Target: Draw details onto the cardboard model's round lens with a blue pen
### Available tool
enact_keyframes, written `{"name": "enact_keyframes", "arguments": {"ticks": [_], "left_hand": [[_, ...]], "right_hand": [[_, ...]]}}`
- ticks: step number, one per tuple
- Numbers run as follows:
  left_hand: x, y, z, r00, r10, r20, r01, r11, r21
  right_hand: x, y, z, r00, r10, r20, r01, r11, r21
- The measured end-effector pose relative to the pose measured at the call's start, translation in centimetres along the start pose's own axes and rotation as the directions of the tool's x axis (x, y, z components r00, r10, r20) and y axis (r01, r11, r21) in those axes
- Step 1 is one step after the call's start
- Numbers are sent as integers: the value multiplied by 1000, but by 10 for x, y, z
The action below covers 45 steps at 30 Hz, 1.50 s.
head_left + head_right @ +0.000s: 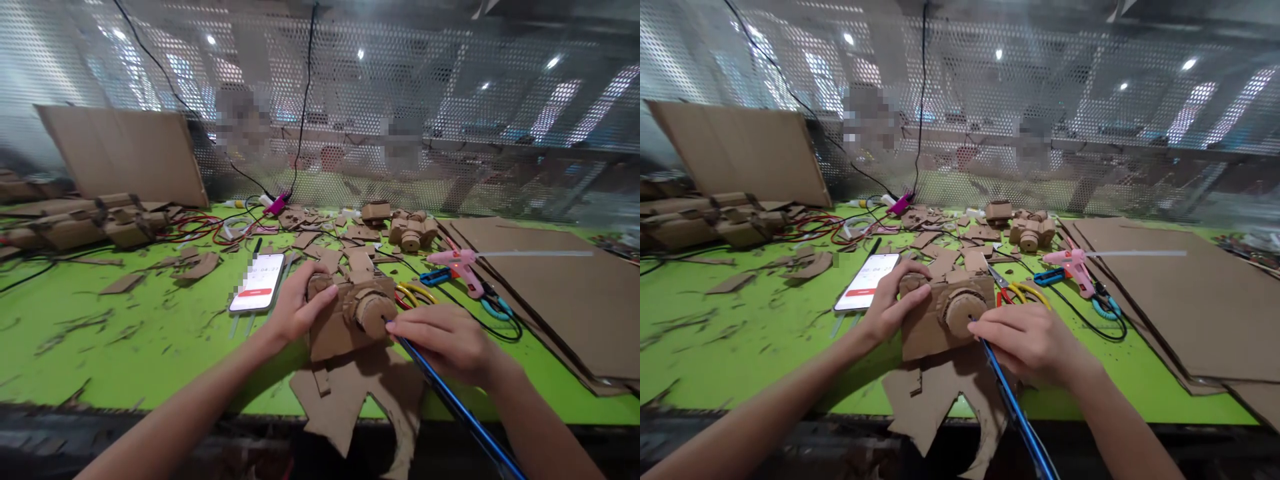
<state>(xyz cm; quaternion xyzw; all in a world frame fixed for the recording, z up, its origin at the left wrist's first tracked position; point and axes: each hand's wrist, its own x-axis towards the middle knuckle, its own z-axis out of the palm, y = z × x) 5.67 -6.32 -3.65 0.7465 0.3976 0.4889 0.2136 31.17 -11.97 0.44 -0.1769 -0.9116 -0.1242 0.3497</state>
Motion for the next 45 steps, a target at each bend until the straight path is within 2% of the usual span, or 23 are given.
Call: {"name": "enact_keyframes", "arguments": {"ticks": [6,15,22,26,30,33,35,41,45], "left_hand": [[-1,1,1,1000,22,-7,-22,1000,4],[-3,2,2,998,62,-17,-61,998,21],[-4,1,3,997,78,-23,-77,996,41],[-2,1,3,998,56,-21,-56,998,33],[1,-3,2,1000,-19,-15,19,1000,5],[2,-4,1,1000,-25,-2,25,1000,-7],[3,-4,1,1000,-19,-4,19,1000,-4],[2,-4,2,999,-36,-1,36,999,3],[2,-4,2,1000,-5,-7,5,1000,8]], "right_hand": [[7,-4,-13,994,-82,72,91,989,-120],[3,-7,-9,998,24,57,-16,992,-126],[0,-3,0,1000,12,-20,-15,990,-143],[2,-11,-2,999,-14,-29,8,985,-175],[4,-24,-10,973,-44,-226,3,984,-177],[5,-22,-9,955,51,-293,-99,983,-152],[6,-16,-2,963,116,-245,-158,974,-162],[0,-5,13,968,40,-246,-45,999,-15],[1,-7,11,985,64,-163,-70,997,-29]]}}
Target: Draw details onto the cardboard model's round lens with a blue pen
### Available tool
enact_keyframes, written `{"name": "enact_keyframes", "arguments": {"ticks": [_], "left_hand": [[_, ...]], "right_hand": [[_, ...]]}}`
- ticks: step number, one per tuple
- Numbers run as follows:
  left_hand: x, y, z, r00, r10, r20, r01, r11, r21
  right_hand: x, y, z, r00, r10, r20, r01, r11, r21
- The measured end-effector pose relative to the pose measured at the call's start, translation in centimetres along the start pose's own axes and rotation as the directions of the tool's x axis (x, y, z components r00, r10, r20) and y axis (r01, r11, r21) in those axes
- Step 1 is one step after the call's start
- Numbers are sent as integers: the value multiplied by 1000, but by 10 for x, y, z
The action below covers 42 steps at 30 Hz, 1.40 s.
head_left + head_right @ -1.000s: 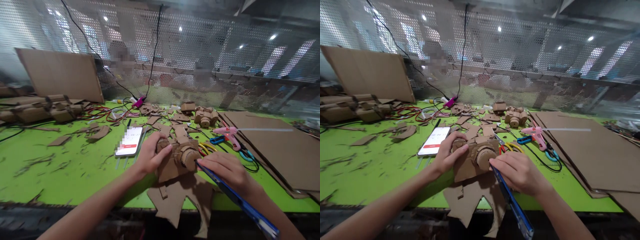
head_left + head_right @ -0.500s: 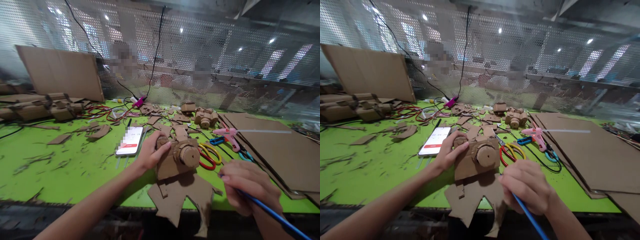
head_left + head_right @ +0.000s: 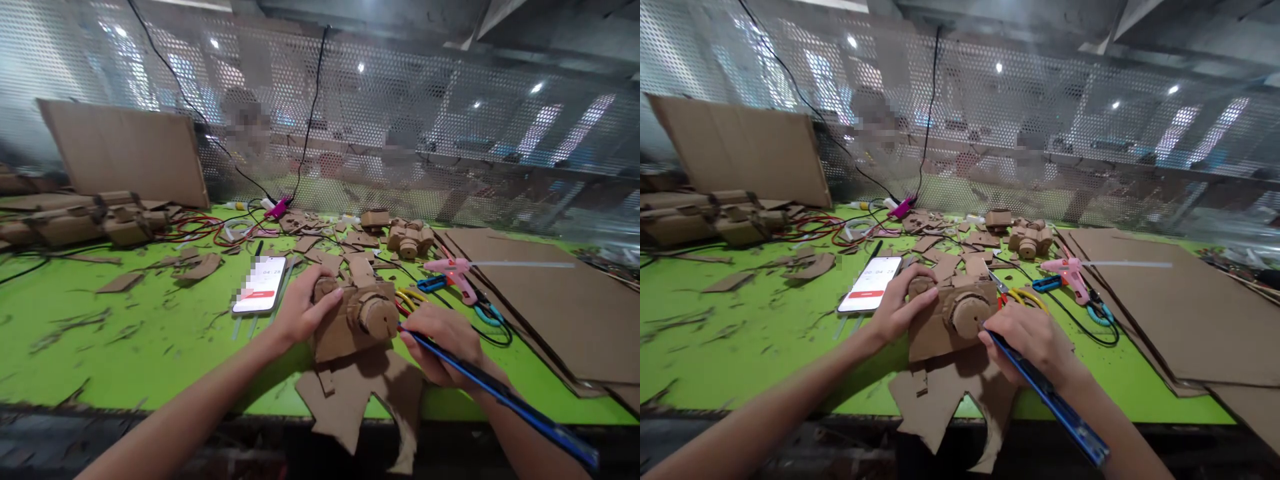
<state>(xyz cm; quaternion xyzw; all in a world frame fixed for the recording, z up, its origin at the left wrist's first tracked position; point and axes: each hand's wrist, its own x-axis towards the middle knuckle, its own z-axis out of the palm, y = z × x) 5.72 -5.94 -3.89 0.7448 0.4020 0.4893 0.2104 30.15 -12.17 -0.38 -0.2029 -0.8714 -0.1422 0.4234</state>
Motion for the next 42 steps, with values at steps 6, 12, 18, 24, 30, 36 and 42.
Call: {"name": "enact_keyframes", "arguments": {"ticks": [6,12,18,24,30,36,42], "left_hand": [[-1,3,0,998,56,8,-56,998,7],[-2,3,0,998,69,14,-70,997,27],[-2,4,0,998,66,10,-66,997,25],[-5,6,1,993,117,13,-117,991,58],[-6,5,1,992,127,10,-127,990,60],[-3,1,2,997,82,2,-82,996,36],[-5,5,1,994,107,15,-108,993,51]], "right_hand": [[11,-4,-6,996,2,94,-4,1000,12],[13,-8,-7,990,-10,139,14,1000,-25],[10,-4,-6,994,-15,108,21,998,-53],[6,-11,-1,997,68,34,-66,996,-51],[6,-18,1,984,179,24,-179,984,16],[9,-20,-9,978,204,45,-206,978,40],[14,-20,-14,982,188,7,-188,982,19]]}}
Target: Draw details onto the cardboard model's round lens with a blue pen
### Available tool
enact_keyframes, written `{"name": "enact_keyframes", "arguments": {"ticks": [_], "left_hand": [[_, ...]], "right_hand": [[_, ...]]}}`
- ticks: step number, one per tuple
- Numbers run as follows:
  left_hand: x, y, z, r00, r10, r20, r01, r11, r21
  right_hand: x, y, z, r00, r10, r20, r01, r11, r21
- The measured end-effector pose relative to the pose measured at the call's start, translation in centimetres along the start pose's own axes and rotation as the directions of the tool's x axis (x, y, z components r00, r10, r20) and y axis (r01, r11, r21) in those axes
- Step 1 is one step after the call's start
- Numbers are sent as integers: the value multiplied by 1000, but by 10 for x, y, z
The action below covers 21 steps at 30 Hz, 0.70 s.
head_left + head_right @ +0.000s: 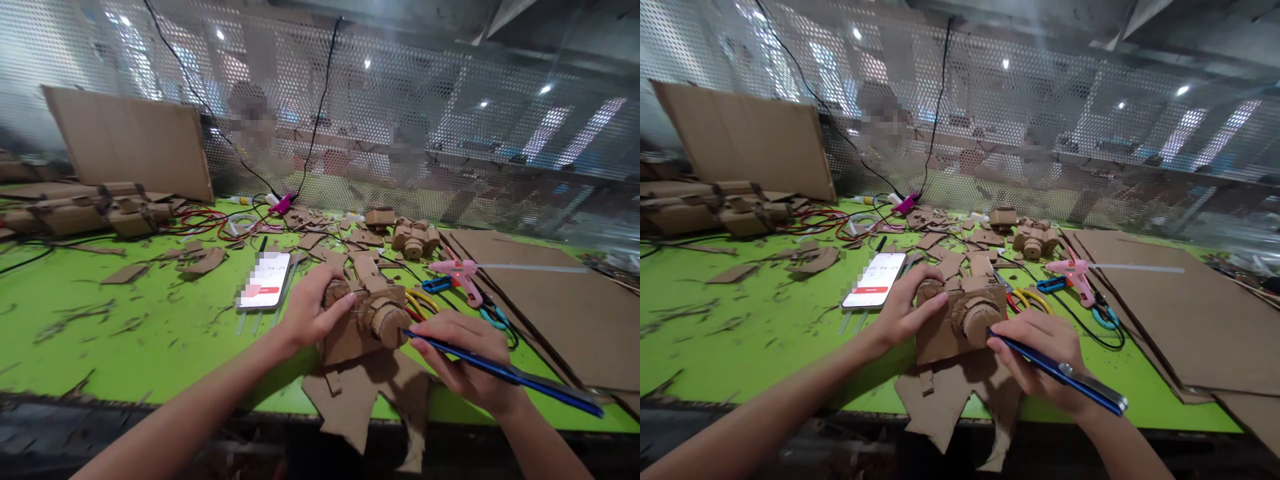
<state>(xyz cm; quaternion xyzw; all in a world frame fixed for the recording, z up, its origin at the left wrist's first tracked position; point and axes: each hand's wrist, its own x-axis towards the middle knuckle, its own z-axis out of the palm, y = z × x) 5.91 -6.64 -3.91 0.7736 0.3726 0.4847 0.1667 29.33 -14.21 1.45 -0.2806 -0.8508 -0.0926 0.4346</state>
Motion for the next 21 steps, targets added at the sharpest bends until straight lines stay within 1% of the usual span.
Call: {"name": "enact_keyframes", "arguments": {"ticks": [3,5,8,10,12,17,19,21], "left_hand": [[0,0,0,1000,-1,-6,1,1000,6],[0,-1,1,1000,-15,-12,15,1000,8],[2,-1,1,999,-34,-13,34,999,-6],[3,-2,0,999,-42,-8,42,999,-15],[3,-2,0,999,-44,-7,44,999,-20],[2,-2,0,999,-45,-11,45,999,-7],[1,-1,0,1000,-28,-4,28,1000,1],[0,1,0,1000,3,4,-3,1000,4]], "right_hand": [[-2,0,2,1000,5,-24,-7,999,-54],[-3,1,3,1000,6,6,-5,998,-57],[-3,3,2,998,-16,55,14,999,30],[-5,4,0,997,-4,76,-3,996,92],[-6,5,-2,995,12,96,-23,994,107],[-6,1,-5,998,-41,49,42,999,-30],[-4,-2,-5,999,-28,36,30,998,-56],[-1,-6,-5,1000,0,30,2,999,-48]]}}
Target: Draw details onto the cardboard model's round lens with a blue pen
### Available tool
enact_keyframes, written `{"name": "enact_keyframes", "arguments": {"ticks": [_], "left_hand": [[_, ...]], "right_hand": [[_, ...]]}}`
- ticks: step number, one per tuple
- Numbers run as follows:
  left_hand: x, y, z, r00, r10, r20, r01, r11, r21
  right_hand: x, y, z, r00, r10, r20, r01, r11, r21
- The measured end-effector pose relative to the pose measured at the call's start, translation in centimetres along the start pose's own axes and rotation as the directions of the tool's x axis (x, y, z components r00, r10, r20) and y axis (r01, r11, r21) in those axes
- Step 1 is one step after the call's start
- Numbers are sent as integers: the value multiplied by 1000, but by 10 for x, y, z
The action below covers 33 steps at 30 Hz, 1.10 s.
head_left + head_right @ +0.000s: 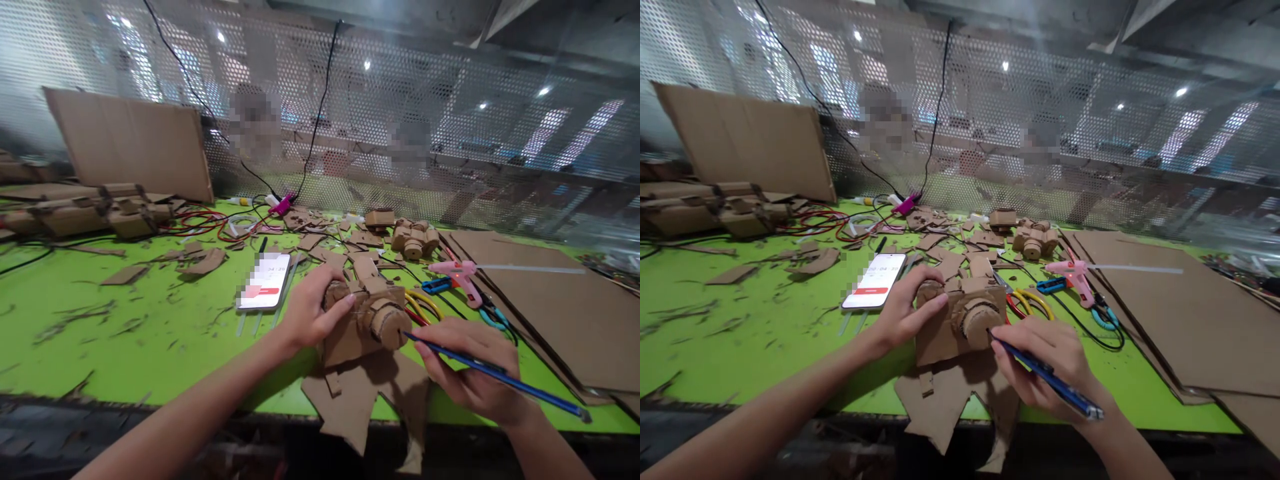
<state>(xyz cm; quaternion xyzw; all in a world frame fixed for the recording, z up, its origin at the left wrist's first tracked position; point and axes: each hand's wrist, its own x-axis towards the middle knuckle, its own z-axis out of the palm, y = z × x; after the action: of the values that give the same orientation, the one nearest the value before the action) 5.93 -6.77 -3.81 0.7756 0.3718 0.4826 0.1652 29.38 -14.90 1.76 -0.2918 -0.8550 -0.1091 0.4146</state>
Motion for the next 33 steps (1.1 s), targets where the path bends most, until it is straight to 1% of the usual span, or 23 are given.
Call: {"name": "enact_keyframes", "arguments": {"ticks": [4,8,9,12,15,18,20,25,29,33], "left_hand": [[-1,3,-1,999,49,15,-49,999,0],[0,0,0,1000,18,3,-18,1000,10],[1,0,0,1000,9,-2,-9,1000,10],[1,-1,0,1000,9,0,-9,1000,6],[0,1,-1,999,31,9,-31,999,6],[0,3,-1,999,49,8,-49,999,8],[0,2,-1,999,50,3,-50,999,6],[1,-2,1,1000,18,-15,-18,1000,11],[1,-3,2,1000,4,-28,-4,1000,9],[0,-3,2,999,27,-27,-26,1000,17]], "right_hand": [[2,-3,3,999,29,38,-31,998,55],[-2,1,4,996,34,84,-50,980,193],[-3,3,3,995,45,94,-63,977,205],[-4,4,-2,996,48,73,-57,989,133],[-2,2,-5,1000,1,-12,-1,1000,25],[-1,0,-3,998,-3,-59,0,999,-41],[-1,0,-2,999,4,-37,-5,1000,-25],[-5,4,-2,999,15,40,-19,995,102],[-8,3,-7,998,-9,58,6,999,50],[-7,-3,-9,996,-43,74,44,999,-15]]}}
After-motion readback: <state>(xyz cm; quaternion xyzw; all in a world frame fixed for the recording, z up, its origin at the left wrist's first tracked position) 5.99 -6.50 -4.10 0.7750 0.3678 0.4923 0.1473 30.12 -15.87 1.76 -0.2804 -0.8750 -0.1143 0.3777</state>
